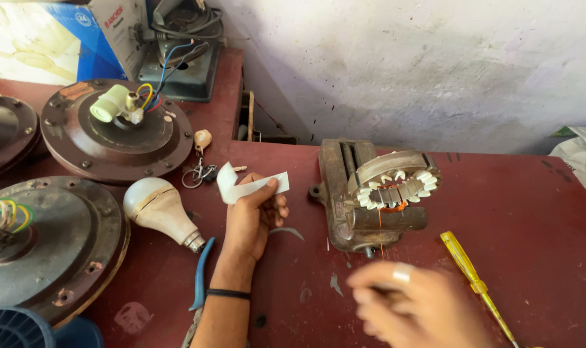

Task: The person cuts a white insulating strip with scissors and places it into the slots of a motor armature held in a bench vise. They then use a screwdriver to press the strip into place and adjust the copper windings.

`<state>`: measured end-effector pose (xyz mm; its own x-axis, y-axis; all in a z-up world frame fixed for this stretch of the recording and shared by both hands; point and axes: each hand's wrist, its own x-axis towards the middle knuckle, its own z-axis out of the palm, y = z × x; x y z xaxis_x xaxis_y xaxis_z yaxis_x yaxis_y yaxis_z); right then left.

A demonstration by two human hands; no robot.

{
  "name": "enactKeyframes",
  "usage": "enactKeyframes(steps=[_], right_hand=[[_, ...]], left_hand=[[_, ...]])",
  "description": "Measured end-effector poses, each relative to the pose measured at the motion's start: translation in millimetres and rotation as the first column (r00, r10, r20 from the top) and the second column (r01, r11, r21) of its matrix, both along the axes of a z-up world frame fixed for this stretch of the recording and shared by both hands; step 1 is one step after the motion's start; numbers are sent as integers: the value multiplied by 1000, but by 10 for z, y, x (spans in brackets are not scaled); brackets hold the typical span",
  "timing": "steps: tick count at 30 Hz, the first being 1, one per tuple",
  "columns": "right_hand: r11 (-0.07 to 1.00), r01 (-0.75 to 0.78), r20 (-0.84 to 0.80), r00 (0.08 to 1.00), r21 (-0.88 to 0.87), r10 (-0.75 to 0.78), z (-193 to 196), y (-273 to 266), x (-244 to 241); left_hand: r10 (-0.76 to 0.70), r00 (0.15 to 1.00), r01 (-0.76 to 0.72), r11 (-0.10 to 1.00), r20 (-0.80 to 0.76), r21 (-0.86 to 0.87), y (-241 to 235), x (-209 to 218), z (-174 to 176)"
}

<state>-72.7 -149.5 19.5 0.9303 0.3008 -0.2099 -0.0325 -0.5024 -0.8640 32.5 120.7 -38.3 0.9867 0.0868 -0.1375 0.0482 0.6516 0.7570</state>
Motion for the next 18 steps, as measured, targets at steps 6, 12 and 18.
enactKeyframes(steps=[6,12,18], right_hand=[[645,477,348,878,-597,-328,-530,-1237,-295],[715,512,350,856,-477,-380,-695,-1199,-421],[956,266,166,955,-122,-244,-509,-498,-499]], left_hand=[[91,994,-91,996,-59,-4,-35,19,-70],[130,991,-129,991,-34,36,-66,29,-112],[137,990,-135,988,-25,69,-91,28,-102]])
